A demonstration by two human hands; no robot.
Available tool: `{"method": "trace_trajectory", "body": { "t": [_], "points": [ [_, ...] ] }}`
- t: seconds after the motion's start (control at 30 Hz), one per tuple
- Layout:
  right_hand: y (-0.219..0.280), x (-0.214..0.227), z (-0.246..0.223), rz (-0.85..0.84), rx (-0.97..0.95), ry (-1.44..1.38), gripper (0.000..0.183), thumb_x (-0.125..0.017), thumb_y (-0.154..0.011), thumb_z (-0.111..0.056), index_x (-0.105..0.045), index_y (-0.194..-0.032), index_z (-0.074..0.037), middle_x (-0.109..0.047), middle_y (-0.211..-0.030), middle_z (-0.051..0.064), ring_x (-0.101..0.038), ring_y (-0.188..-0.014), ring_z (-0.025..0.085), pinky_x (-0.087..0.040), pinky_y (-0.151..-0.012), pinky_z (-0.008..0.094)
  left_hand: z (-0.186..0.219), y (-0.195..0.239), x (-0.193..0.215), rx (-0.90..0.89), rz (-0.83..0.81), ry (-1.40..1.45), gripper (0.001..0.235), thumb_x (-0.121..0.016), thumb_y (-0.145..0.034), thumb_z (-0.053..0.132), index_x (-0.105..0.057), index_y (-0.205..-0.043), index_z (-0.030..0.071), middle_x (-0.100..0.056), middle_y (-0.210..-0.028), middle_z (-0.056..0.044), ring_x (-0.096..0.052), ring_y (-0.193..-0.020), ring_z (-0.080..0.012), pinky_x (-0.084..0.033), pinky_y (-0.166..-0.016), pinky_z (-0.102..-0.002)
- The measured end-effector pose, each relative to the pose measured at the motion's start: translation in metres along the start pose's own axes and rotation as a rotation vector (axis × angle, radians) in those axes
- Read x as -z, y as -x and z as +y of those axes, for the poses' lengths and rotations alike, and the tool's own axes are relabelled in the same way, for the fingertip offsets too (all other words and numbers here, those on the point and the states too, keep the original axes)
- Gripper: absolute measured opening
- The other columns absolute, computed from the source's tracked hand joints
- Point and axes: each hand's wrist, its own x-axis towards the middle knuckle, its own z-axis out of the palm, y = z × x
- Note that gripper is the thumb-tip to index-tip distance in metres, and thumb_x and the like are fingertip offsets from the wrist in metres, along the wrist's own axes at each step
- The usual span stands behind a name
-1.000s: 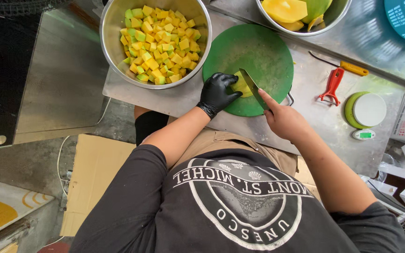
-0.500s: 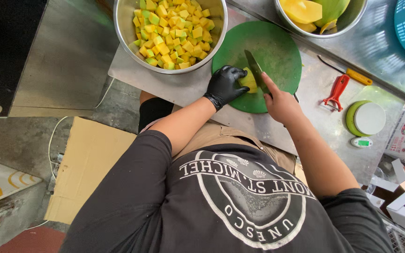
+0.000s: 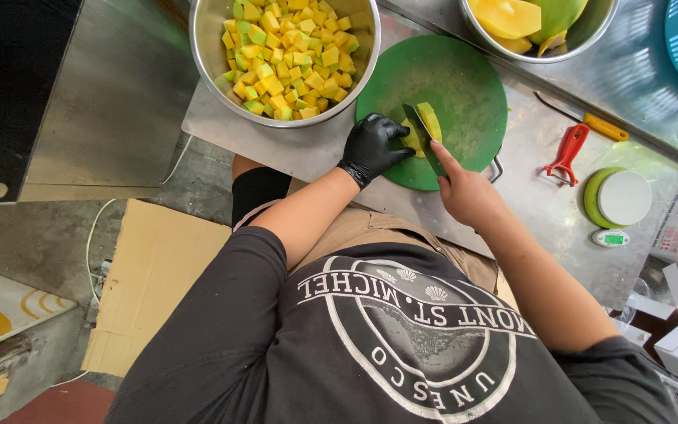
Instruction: The person dices mango slices on a cutting board using a knife and puts the pieces into a bowl.
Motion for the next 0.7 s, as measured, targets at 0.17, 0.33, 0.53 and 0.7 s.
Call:
{"method": "trace_trajectory", "body": {
  "t": [0.17,0.33,0.53,0.7],
  "points": [
    [-0.026,-0.025,-0.006,0.070,-0.041,0.007,0.074,-0.053,-0.100,-0.020,-0.020,-0.165,-0.034,-0.071,-0.091,0.028,-0.067,-0.084,0.050,-0.051,-0.077,0.059,0.002,-0.001,-0.002,-0.015,0.001,-0.036,0.036,-0.089,-0.067,0.036,-0.079,-0.094,0.015,-0.073,-0.094,-0.007,-0.066,-0.098,-0.0279,-0.054,-0.089,-0.041],
    [-0.015,-0.014,0.014,0.236,0.044,-0.139,0.076,-0.060,-0.100,-0.019,-0.024,-0.165,-0.032,-0.070,-0.095,0.031,-0.066,-0.086,0.051,-0.050,-0.077,0.058,0.007,-0.001,0.005,-0.023,0.006,-0.072,0.041,-0.090,-0.069,0.041,-0.076,-0.097,0.015,-0.070,-0.101,-0.006,-0.062,-0.105,-0.0297,-0.051,-0.093,-0.044],
    [0.019,-0.008,0.049,0.103,-0.278,-0.856,0.070,-0.049,-0.106,-0.016,-0.024,-0.168,-0.037,-0.047,-0.065,0.008,-0.049,-0.049,0.020,-0.046,-0.049,0.040,0.006,-0.007,-0.018,-0.078,0.121,0.134,0.071,-0.082,-0.086,0.046,-0.054,-0.139,0.008,-0.058,-0.138,-0.015,-0.054,-0.133,-0.0352,-0.044,-0.116,-0.045],
    [0.017,-0.041,0.049,0.073,-0.295,-1.039,0.066,-0.045,-0.107,-0.017,-0.019,-0.165,-0.035,-0.049,-0.061,0.002,-0.051,-0.044,0.014,-0.047,-0.045,0.033,0.018,-0.029,-0.059,-0.143,0.129,-0.012,0.094,-0.079,-0.085,0.050,-0.036,-0.153,0.001,-0.043,-0.154,-0.025,-0.041,-0.141,-0.0449,-0.033,-0.117,-0.052]
  ]
}}
